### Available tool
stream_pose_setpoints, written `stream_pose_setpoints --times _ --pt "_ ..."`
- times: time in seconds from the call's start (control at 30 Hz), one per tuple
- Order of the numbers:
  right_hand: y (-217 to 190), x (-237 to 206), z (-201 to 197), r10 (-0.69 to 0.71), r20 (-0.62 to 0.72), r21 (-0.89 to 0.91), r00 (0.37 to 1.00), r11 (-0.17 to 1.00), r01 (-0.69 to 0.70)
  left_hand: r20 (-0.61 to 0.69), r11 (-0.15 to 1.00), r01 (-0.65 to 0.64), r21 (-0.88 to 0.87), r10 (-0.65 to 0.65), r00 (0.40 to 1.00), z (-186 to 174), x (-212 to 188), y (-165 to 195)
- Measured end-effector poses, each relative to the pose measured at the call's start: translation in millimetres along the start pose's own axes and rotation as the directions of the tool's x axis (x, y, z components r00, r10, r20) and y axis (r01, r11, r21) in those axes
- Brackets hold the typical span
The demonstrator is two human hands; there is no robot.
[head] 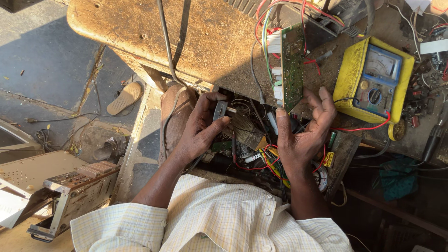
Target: The person sits on the floor and repairs a green circuit board. They use a soldering iron to heat and attach wires, a brush to clean the board, and pliers to strip and twist wire ends. The person repeatedly solders connections and cleans the board with a brush.
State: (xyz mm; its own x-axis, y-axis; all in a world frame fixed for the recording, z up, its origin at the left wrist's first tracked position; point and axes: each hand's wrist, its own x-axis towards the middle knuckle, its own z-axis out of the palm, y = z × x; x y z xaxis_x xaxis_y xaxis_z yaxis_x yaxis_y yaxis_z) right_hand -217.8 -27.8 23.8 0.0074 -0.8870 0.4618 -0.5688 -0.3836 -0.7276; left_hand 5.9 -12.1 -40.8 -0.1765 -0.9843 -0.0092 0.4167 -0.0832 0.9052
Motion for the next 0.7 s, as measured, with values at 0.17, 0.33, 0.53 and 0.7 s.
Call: stream_pose_setpoints --times 0.17,0.33,0.53,0.7 --pt "-0.4 -0.7 1.4 0.002 0.003 -0.014 1.000 1.000 -0.002 -0.001 1.000 0.008 -0.026 -0.008 1.000 0.0 0.4 -1.4" --pt "-3.0 -3.1 3.0 -0.057 0.015 -0.078 0.998 0.995 0.058 0.020 0.995 0.029 -0.097 -0.028 0.999 0.7 0.9 -0.1" --pt "-2.8 0.4 7.7 -0.146 0.012 -0.148 0.989 0.978 0.146 0.014 0.998 0.020 -0.067 -0.019 1.000 1.6 1.2 1.7" --pt "-5.4 1.3 8.8 -0.212 0.033 -0.272 0.977 0.939 0.213 0.008 0.999 0.000 -0.044 0.001 1.000 1.9 0.0 0.9"
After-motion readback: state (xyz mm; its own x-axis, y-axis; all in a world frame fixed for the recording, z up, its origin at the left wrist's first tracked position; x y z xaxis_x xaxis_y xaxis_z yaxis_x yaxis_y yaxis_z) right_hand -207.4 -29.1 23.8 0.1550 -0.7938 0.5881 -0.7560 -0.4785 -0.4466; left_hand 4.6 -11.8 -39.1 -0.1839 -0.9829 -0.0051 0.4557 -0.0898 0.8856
